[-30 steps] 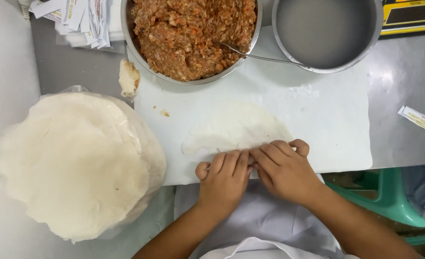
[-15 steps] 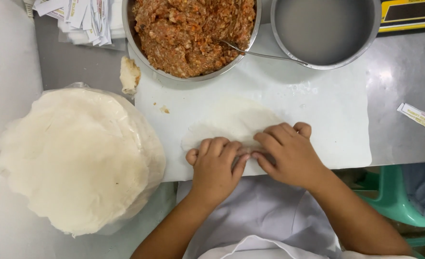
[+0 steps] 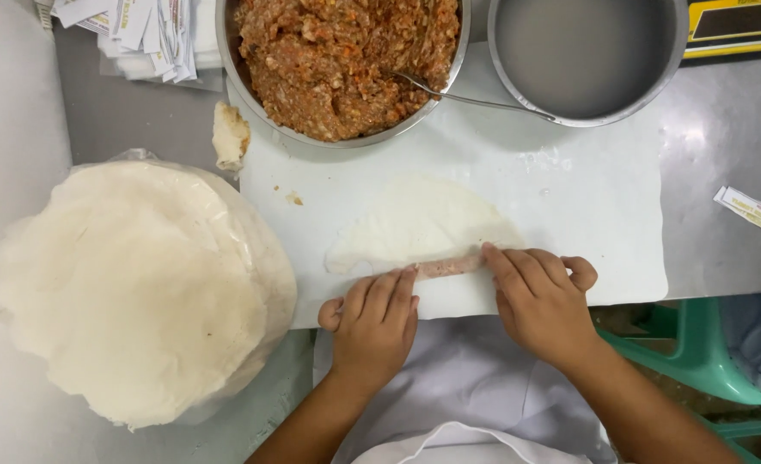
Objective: Peeling lumpia wrappers, adding meat filling with a fork, and rolling them into spring rolls.
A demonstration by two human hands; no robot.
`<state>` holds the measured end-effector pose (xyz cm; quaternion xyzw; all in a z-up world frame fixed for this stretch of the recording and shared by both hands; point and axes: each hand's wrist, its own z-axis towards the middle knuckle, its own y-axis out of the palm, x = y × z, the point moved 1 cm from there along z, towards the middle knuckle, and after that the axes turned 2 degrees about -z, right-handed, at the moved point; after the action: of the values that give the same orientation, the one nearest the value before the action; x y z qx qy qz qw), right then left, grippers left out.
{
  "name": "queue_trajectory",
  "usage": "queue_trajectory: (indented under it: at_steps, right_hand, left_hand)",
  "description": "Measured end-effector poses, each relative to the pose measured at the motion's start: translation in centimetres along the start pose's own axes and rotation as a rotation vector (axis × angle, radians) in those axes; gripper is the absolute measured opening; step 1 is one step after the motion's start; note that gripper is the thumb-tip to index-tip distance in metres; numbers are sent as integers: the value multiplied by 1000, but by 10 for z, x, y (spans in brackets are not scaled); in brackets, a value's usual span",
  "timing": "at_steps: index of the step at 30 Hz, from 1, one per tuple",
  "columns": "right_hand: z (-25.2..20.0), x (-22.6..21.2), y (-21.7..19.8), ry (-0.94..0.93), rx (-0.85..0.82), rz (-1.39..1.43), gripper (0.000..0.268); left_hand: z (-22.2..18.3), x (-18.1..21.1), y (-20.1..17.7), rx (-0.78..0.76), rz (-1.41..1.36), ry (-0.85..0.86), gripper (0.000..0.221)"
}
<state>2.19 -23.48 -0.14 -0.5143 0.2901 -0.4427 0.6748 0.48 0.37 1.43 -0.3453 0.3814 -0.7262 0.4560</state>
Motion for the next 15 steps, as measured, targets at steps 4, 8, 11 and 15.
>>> queue_trajectory:
  at_steps: [4,8,11,15]
  right_hand:
    - [-7,-5,6,21,-3,-35,59]
    - [-7,-13,3,29,-52,-88,72]
    - [1,-16,-10,-32,-49,-203,77]
    - [7,5,-14,16,-356,194,45]
  left_hand:
    - [-2,4,0,17,50,0,26]
    - [3,7,-4,51,158,18,24]
    - [1,6,-5,2,109,12,26]
    - [-9,-20,11,-141,-249,-3,26]
